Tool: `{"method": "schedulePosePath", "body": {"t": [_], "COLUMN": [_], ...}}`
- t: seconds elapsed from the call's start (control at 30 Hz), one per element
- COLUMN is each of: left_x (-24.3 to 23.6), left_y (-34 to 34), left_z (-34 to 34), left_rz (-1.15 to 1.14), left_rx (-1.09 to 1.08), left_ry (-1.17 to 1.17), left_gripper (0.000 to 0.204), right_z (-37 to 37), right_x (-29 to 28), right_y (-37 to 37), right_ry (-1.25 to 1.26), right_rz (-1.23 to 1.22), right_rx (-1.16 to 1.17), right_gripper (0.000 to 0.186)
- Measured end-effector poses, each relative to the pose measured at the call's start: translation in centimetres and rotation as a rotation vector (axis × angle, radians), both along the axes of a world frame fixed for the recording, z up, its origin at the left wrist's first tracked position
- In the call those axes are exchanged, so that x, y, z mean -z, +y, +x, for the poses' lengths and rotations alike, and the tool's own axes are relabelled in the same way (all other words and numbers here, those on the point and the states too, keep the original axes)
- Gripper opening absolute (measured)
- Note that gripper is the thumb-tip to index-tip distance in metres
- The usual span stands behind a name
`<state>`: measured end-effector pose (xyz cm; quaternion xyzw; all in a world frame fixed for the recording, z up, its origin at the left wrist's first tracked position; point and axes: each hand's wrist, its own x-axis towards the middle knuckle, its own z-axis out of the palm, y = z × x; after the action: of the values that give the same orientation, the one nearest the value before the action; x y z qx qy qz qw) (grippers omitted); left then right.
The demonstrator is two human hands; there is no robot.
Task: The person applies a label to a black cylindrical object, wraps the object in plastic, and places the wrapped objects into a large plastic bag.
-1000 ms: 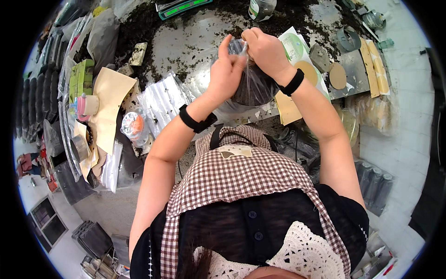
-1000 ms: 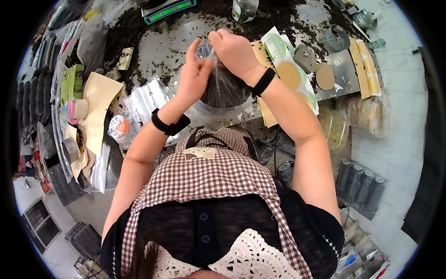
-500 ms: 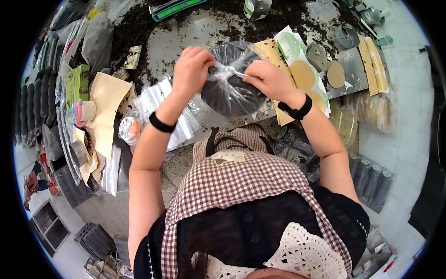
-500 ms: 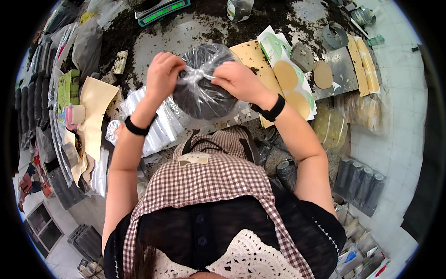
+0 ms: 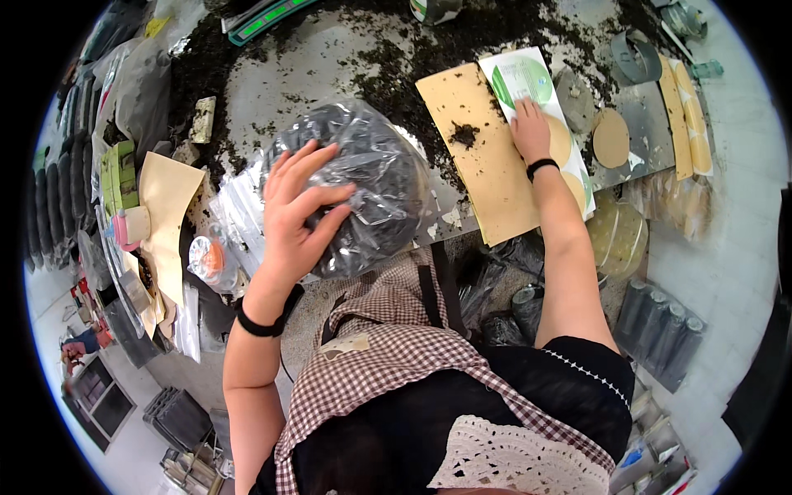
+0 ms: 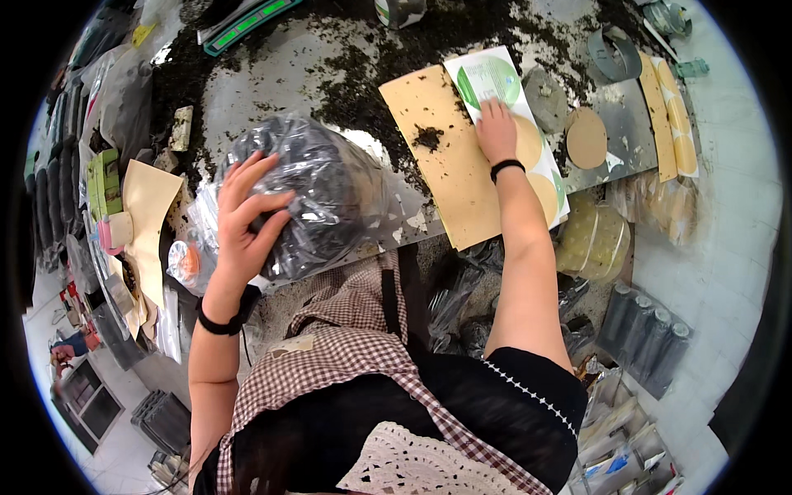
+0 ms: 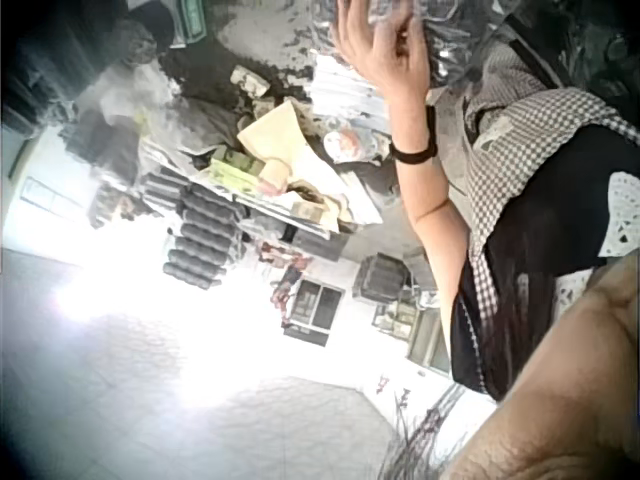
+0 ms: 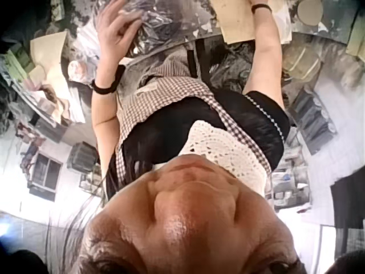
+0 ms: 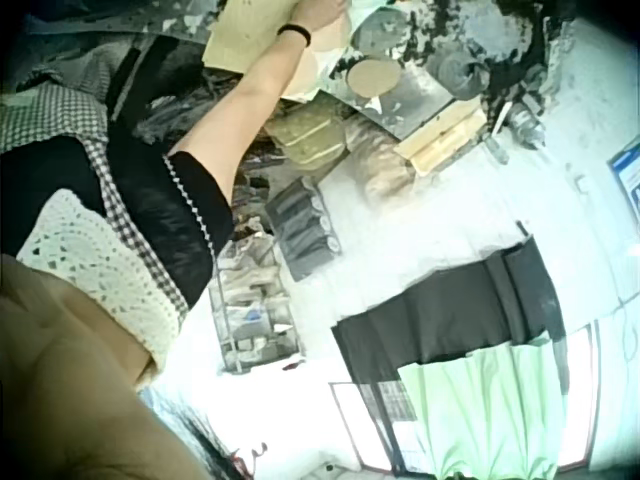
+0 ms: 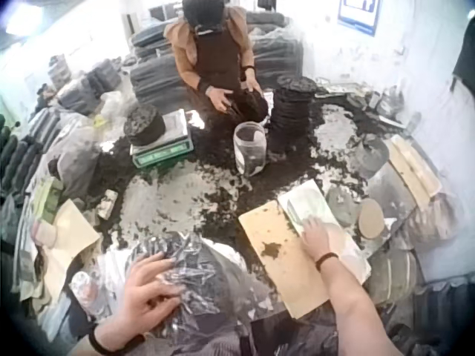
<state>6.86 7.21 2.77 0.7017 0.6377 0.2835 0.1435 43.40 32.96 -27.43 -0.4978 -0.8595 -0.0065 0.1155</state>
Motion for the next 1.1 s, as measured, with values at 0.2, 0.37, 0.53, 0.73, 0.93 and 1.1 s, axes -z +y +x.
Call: {"method": "schedulePosePath", "body": {"t": [0.2,0.37,0.53,0.73,0.93,1.1], "left_x": [0.0,0.6,-1.6,0.4,1.8,5.5], "left_y": [0.9,0.0,-0.5,-1.9,-1.6,-0.3], "left_z": [2.0,2.6,4.4,5.0,3.8,3.2], "left_rz": [0.013,0.039,0.001,0.13,0.158,0.06], "left_rx": [0.022,-0.123,-0.277,-0.305,-0.239,-0.166], "left_ry": [0.088,-0.064,0.28,0.074,-0.06,-0.03], "left_gripper": [0.026,0.038,0.057,0.024,0.043,0.05], "right_z": [-5.3,-5.5,-3.6,6.1,-3.8,-12.1], "right_x": [1.3,1.7,1.3,-13.4,-29.1,-29.6], "right_y": [3.5,5.1,8.3,11.5,-7.0,-14.7], "right_ry": [-0.326,-0.244,0.1,0.773,1.093,0.782], "right_rz": [0.208,0.158,-0.174,-0.272,-0.396,-0.262], "right_rx": [-0.046,-0.135,0.298,0.44,-0.354,-0.832], "right_gripper": [0.017,0.01,0.021,0.029,0.028,0.043]}}
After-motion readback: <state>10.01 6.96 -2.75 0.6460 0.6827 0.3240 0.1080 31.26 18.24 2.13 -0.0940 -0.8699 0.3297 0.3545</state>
